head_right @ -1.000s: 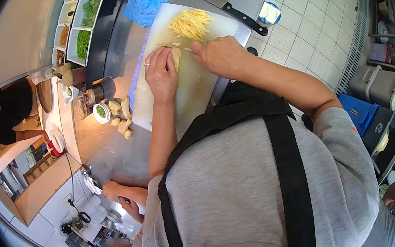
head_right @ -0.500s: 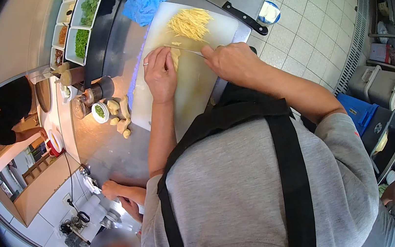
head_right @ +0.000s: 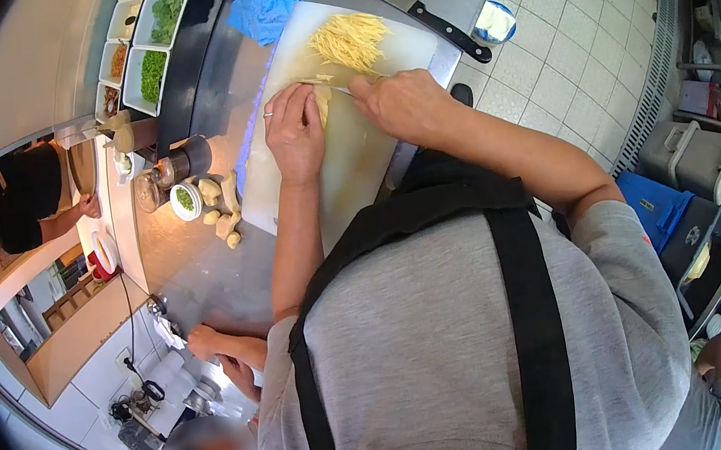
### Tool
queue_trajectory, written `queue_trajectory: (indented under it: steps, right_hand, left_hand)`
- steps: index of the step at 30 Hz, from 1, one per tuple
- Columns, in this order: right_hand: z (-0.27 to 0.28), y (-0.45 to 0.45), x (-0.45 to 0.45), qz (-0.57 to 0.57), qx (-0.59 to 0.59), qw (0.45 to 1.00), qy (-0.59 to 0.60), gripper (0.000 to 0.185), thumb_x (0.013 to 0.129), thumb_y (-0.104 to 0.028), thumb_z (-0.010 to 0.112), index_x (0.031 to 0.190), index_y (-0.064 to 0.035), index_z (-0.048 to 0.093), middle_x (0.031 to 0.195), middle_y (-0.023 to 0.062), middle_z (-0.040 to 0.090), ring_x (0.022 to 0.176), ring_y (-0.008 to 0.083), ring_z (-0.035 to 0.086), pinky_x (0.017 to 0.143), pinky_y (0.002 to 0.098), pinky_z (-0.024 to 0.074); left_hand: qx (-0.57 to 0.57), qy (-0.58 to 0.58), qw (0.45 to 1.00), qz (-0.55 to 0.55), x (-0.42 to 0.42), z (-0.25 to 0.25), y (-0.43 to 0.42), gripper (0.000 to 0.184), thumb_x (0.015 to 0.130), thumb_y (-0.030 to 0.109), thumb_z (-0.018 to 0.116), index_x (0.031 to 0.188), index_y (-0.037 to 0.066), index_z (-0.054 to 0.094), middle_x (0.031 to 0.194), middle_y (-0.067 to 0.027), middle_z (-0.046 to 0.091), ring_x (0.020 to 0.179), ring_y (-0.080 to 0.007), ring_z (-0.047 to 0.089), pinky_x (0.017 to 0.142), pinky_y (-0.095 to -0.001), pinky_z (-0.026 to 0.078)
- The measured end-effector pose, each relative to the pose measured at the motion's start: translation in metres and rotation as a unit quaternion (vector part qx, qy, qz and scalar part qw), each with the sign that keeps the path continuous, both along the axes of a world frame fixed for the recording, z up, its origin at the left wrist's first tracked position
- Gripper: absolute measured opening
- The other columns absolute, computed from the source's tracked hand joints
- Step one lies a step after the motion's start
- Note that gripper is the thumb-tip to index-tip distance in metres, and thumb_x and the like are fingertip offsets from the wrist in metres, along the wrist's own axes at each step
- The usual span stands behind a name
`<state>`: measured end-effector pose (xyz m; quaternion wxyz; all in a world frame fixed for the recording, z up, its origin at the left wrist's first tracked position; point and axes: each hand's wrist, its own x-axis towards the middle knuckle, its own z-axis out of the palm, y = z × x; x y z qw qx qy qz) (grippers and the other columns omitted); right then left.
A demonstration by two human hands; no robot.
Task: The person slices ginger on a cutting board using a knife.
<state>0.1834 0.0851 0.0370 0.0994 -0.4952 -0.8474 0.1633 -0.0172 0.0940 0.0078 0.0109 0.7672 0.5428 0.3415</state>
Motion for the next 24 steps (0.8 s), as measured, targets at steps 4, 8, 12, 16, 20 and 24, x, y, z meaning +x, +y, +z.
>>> queue_trajectory:
  steps: [4, 8, 12, 16, 20, 24]
  right_hand:
    - [0.011, -0.009, 0.011, -0.004, 0.008, 1.000, 0.011, 0.019, 0.094, -0.025, 0.054, 0.092, -0.0062, 0.049, 0.063, 0.0142, 0.064, 0.058, 0.0343, 0.066, 0.050, 0.0460, 0.0513]
    - [0.008, -0.014, 0.014, -0.004, 0.000, 1.000, 0.009, 0.019, 0.094, -0.025, 0.054, 0.092, -0.0060, 0.050, 0.063, 0.0136, 0.064, 0.058, 0.0341, 0.066, 0.050, 0.0459, 0.0517]
    - [0.004, -0.002, 0.002, -0.003, 0.000, 1.000, -0.002, 0.019, 0.094, -0.025, 0.054, 0.092, -0.0068, 0.049, 0.063, 0.0127, 0.064, 0.058, 0.0339, 0.066, 0.051, 0.0456, 0.0521]
    - [0.013, -0.011, 0.009, -0.007, 0.008, 1.000, 0.008, 0.019, 0.095, -0.025, 0.054, 0.092, -0.0068, 0.050, 0.062, 0.0129, 0.064, 0.057, 0.0341, 0.066, 0.050, 0.0458, 0.0518]
    - [0.002, -0.010, 0.007, -0.005, 0.011, 1.000, 0.016, 0.019, 0.095, -0.025, 0.054, 0.092, -0.0067, 0.050, 0.062, 0.0136, 0.064, 0.057, 0.0341, 0.066, 0.049, 0.0459, 0.0513]
    - [0.001, -0.001, 0.000, 0.002, 0.018, 1.000, 0.017, 0.019, 0.095, -0.026, 0.054, 0.091, -0.0066, 0.050, 0.062, 0.0145, 0.064, 0.057, 0.0343, 0.066, 0.049, 0.0462, 0.0512]
  left_hand:
    - [-0.002, -0.006, 1.000, 0.006, 0.001, 0.001, 0.000, 0.012, 0.081, 0.001, 0.067, 0.094, 0.003, 0.069, 0.099, -0.0089, 0.068, 0.094, -0.0274, 0.063, 0.085, -0.0363, 0.049]
    - [-0.002, -0.016, 1.000, 0.007, 0.001, 0.001, 0.000, 0.012, 0.082, 0.001, 0.067, 0.093, 0.003, 0.069, 0.098, -0.0091, 0.069, 0.093, -0.0274, 0.064, 0.085, -0.0361, 0.049]
    - [0.005, -0.009, 1.000, 0.008, 0.001, -0.001, 0.000, 0.012, 0.082, 0.002, 0.068, 0.094, 0.003, 0.069, 0.097, -0.0093, 0.069, 0.093, -0.0278, 0.064, 0.085, -0.0366, 0.050]
    - [0.006, -0.006, 1.000, 0.008, -0.001, -0.003, 0.000, 0.014, 0.081, 0.002, 0.068, 0.094, 0.003, 0.069, 0.098, -0.0088, 0.068, 0.095, -0.0283, 0.062, 0.086, -0.0372, 0.051]
    - [0.002, -0.005, 1.000, 0.007, 0.000, -0.001, 0.000, 0.013, 0.080, 0.003, 0.069, 0.093, 0.003, 0.069, 0.098, -0.0087, 0.068, 0.095, -0.0286, 0.062, 0.085, -0.0371, 0.051]
    - [0.006, -0.003, 1.000, 0.011, 0.000, -0.001, -0.001, 0.013, 0.081, 0.003, 0.069, 0.093, 0.003, 0.069, 0.097, -0.0084, 0.068, 0.094, -0.0283, 0.062, 0.085, -0.0370, 0.051]
